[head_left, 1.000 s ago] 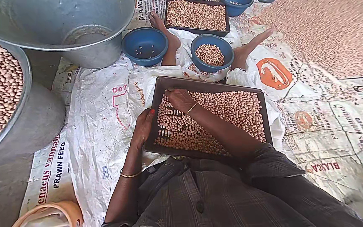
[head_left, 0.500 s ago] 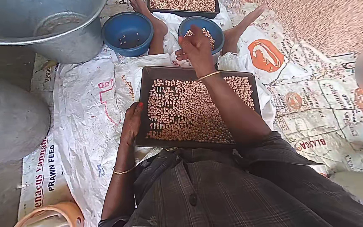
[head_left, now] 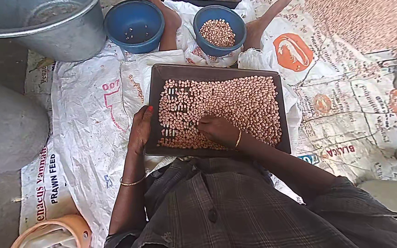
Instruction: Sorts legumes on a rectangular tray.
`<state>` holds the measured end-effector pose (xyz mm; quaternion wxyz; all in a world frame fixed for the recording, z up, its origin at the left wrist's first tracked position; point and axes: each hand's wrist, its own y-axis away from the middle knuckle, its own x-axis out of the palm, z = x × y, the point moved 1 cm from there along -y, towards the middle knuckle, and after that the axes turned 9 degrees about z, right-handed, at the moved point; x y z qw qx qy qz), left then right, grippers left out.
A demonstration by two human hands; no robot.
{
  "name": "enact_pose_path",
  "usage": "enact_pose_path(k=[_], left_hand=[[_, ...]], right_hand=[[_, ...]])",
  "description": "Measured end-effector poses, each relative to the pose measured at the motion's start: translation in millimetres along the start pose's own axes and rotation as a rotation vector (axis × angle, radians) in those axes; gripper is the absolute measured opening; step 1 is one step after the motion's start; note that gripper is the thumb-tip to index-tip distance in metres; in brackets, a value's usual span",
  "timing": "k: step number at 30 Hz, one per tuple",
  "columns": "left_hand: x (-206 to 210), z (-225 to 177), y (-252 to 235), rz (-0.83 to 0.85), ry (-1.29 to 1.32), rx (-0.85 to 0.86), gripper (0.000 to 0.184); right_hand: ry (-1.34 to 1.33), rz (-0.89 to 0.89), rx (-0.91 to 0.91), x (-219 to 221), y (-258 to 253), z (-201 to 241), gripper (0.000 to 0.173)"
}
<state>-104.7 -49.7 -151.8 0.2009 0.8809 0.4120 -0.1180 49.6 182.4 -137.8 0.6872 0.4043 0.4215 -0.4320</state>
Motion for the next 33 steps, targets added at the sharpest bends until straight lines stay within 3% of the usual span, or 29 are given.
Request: enact_pose_path(k=[10,12,14,16,17,20,24,33], left_hand=[[0,1,2,0.002,0.019,-0.015,0.054],[1,2,2,0.0,0.026,-0.011,0.054],[1,2,3,-0.001,0.045,-0.02,0.054],[1,2,6,-0.004,0.057,-0.033,0.055],[1,3,7,-0.002,0.055,-0.033,0.055],[0,3,4,0.006,0.05,-0.021,0.054],[3,9,6,-0.021,0.051,0.006,0.052],[2,8,11,-0.018,0.055,-0.002,0.051]], right_hand=[[-0.019,0.014,-0.004,5,1,4,0.014],[-0.224,-0.04,0.023,1,1,-3,0.01],[-0.604,-0.144,0.113,-10,0,-9,0.009],[-1.004,-0.144,0.193,-24,-1,-6,0.011],[-1.083,-0.104,0.202,-26,-3,-6,0.011],[-0.875,0.036,0.144,-14,-12,-3,0.011],[-0.411,-0.059,-0.029,13,-19,7,0.012],[-0.243,-0.045,0.077,14,-21,14,0.017]])
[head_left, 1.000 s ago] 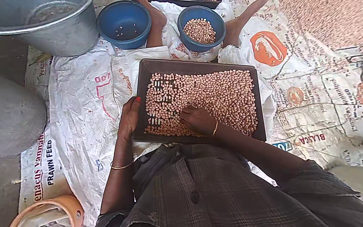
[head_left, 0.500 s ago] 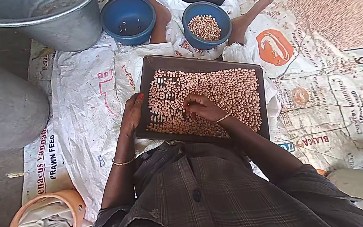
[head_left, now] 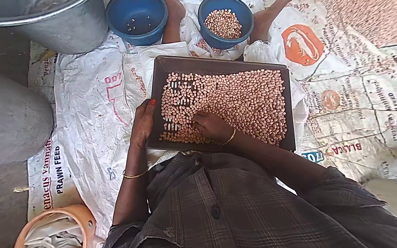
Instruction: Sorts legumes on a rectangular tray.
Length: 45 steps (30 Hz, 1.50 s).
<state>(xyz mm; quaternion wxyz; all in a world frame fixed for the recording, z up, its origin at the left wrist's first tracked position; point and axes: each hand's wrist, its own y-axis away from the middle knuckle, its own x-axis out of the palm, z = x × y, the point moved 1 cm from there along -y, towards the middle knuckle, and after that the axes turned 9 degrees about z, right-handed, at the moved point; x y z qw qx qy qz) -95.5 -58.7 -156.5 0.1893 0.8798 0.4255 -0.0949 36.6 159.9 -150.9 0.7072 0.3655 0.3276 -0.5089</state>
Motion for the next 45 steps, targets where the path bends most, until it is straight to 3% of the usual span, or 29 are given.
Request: enact_pose_path(k=[4,11,16,19,23,27,29,31,33,35,36,40,45], left_hand=[[2,2,10,-0.019,0.034,0.02,0.05],[0,0,-6,0.016,0.002,0.057,0.05],[2,-2,6,-0.012,0.019,0.022,0.052],[1,-2,5,-0.014,-0.004,0.006,0.053],[0,-3,-4,0.013,-0.025,0.027,0.054],[0,-3,-7,0.025,-0.042,0.049,0.055],[-1,-4,-5,0.028,-0.04,0.047,0.055],[0,-4,-5,0.024,-0.037,0.053,0.055],[0,-5,-5,0.021,-0.028,0.065,0.054],[0,-4,-4,0.026,-0.031,0.069,0.054],[-1,-4,-5,0.027,-0.035,0.069,0.054],[0,-4,-4,0.028,-0.044,0.061,0.055],[0,-1,-5,0.021,-0.047,0.073,0.053]], right_hand=[[0.021,-0.01,0.014,-3,-3,1,0.017],[-0.434,0.015,0.185,-30,1,-21,0.014],[-0.689,-0.102,0.34,-38,3,-23,0.013],[-0.553,-0.043,0.188,-31,4,-24,0.012],[-0.053,-0.04,-0.077,-9,2,-16,0.011],[0.174,0.151,0.081,-14,0,11,0.013],[0.149,0.125,0.128,-13,0,11,0.015],[-0.118,0.021,0.123,-20,1,-2,0.014],[-0.66,-0.01,0.124,-34,5,-12,0.014],[-1.056,0.063,0.039,-39,10,-17,0.013],[-1.089,0.124,0.004,-39,11,-17,0.014],[-0.773,0.307,-0.105,-23,8,-4,0.018],[-0.231,0.209,-0.245,6,2,4,0.016]])
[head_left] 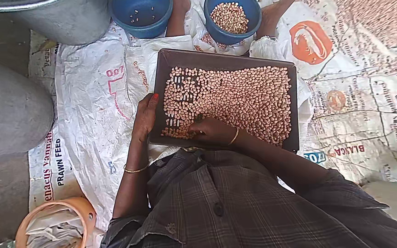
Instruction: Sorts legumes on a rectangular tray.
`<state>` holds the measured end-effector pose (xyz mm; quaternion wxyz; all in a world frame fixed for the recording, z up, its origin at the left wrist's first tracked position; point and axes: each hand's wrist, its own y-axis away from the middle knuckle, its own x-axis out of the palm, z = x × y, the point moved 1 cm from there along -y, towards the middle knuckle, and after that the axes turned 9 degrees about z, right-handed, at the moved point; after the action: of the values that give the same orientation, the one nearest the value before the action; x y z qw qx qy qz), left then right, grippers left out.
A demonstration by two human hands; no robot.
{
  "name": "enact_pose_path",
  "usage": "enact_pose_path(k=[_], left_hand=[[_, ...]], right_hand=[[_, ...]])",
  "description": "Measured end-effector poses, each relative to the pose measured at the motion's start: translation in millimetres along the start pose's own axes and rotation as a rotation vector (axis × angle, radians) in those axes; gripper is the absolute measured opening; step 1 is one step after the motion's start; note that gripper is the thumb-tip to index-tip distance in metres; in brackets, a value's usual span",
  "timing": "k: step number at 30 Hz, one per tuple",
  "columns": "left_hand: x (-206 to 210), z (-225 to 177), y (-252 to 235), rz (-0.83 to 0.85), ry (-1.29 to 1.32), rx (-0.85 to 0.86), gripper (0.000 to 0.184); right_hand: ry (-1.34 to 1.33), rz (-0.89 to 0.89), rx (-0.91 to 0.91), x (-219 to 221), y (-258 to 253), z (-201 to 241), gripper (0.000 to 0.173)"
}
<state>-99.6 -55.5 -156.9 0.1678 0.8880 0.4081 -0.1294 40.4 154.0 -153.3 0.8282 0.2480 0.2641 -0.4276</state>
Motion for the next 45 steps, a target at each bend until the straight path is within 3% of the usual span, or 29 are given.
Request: enact_pose_path(k=[10,13,16,18,23,25,28,30,32,35,38,41,43,45], left_hand=[[0,-1,1,-0.022,0.012,-0.078,0.054],[-1,-2,-9,-0.01,-0.011,-0.058,0.052],[-1,-2,-9,-0.016,0.003,-0.042,0.051],[-1,-4,-9,-0.018,0.016,-0.038,0.049],[0,-5,-8,-0.016,0.029,-0.037,0.05],[0,-4,-6,-0.023,0.02,-0.048,0.051],[-1,-5,-9,-0.004,0.001,-0.056,0.051],[-2,-5,-11,-0.001,-0.019,-0.061,0.052],[-2,-6,-14,0.005,-0.02,-0.071,0.05],[-1,-9,-14,-0.009,-0.015,-0.082,0.046],[-2,-13,-10,-0.034,0.005,-0.062,0.044],[1,-8,-10,-0.071,0.018,-0.027,0.047],[0,2,-15,-0.041,0.038,0.025,0.049],[7,-25,-20,0.04,0.029,0.106,0.046]], right_hand=[[0.12,-0.024,0.056,-2,0,1,0.019],[0.114,-0.306,0.162,-24,9,-8,0.017],[-0.21,-0.615,0.233,-54,26,-17,0.018],[-0.372,-0.691,0.282,-62,34,-17,0.019],[-0.299,-0.457,0.293,-50,39,-10,0.019],[-0.134,-0.31,0.288,-39,33,-4,0.015],[0.177,-0.064,0.381,-21,18,1,0.025],[0.31,-0.026,0.36,-12,12,1,0.024],[0.304,-0.02,0.358,-14,11,1,0.025],[0.057,0.005,0.384,-26,16,1,0.031],[-0.071,0.043,0.323,-49,23,8,0.027],[0.062,0.073,0.327,-101,28,12,0.021],[0.148,-0.119,0.359,-152,31,15,0.019],[0.182,-0.449,0.433,-201,38,20,0.025]])
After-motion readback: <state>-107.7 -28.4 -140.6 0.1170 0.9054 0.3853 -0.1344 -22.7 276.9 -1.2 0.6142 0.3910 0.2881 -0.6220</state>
